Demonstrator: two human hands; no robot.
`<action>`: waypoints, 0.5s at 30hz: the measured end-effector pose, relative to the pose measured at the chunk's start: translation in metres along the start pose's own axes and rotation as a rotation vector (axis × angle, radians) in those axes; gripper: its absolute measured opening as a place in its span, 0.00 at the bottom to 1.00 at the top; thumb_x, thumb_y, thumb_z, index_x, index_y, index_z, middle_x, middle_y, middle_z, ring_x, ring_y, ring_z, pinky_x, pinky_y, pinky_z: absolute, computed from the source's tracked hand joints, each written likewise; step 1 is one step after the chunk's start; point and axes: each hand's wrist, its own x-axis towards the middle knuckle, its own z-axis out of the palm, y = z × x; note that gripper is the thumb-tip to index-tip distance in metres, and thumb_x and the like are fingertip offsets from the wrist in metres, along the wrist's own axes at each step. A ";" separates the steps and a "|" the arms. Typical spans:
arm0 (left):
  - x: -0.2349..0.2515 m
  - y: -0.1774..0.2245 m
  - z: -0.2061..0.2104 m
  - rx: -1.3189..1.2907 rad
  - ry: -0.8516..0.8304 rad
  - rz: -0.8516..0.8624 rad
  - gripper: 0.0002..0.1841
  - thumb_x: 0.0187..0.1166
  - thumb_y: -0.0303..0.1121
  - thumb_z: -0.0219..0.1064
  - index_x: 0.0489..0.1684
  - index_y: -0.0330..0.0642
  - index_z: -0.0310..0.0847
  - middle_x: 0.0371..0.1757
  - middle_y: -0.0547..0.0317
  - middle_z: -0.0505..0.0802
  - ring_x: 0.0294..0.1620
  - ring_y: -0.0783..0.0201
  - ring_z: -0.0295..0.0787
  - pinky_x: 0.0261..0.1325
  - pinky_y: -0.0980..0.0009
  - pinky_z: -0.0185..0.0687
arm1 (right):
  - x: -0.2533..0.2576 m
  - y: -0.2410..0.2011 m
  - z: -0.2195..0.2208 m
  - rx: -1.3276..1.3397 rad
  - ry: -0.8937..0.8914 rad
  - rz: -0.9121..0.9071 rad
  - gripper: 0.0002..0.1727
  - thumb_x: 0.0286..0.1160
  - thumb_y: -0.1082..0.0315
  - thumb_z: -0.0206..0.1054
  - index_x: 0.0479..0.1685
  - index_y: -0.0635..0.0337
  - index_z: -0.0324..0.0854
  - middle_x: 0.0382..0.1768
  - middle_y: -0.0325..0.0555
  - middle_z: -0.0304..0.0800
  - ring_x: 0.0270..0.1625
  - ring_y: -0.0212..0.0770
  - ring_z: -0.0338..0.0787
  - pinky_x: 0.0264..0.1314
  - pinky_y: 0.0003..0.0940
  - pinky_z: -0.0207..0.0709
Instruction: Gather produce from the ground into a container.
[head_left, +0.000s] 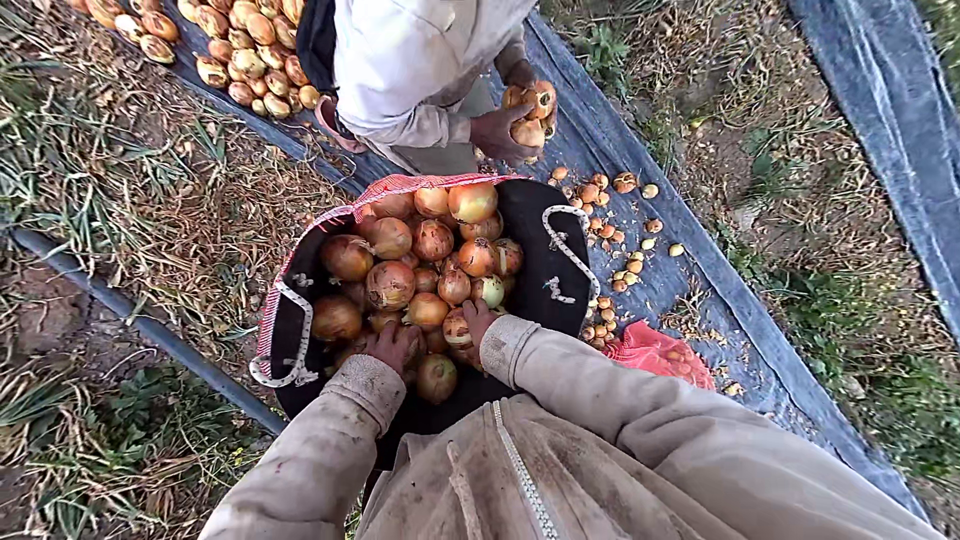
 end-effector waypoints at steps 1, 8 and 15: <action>0.002 0.003 0.002 -0.012 0.012 -0.012 0.46 0.71 0.44 0.80 0.93 0.61 0.58 0.92 0.41 0.61 0.86 0.32 0.64 0.81 0.38 0.66 | 0.000 0.002 0.000 -0.009 0.002 -0.005 0.63 0.64 0.61 0.85 0.95 0.65 0.39 0.91 0.70 0.49 0.79 0.69 0.77 0.78 0.59 0.73; 0.012 0.005 0.007 -0.040 0.073 -0.059 0.50 0.64 0.47 0.84 0.92 0.57 0.59 0.91 0.45 0.65 0.85 0.35 0.67 0.80 0.38 0.68 | -0.022 0.017 -0.004 -0.055 0.097 -0.029 0.57 0.65 0.43 0.81 0.89 0.68 0.57 0.80 0.70 0.71 0.84 0.69 0.69 0.86 0.60 0.62; -0.043 -0.006 0.016 0.013 0.098 0.250 0.40 0.67 0.51 0.80 0.85 0.58 0.72 0.89 0.45 0.68 0.87 0.36 0.64 0.83 0.40 0.65 | 0.011 0.012 0.009 -0.134 0.227 -0.280 0.44 0.67 0.75 0.78 0.88 0.43 0.68 0.90 0.70 0.54 0.89 0.76 0.57 0.75 0.77 0.64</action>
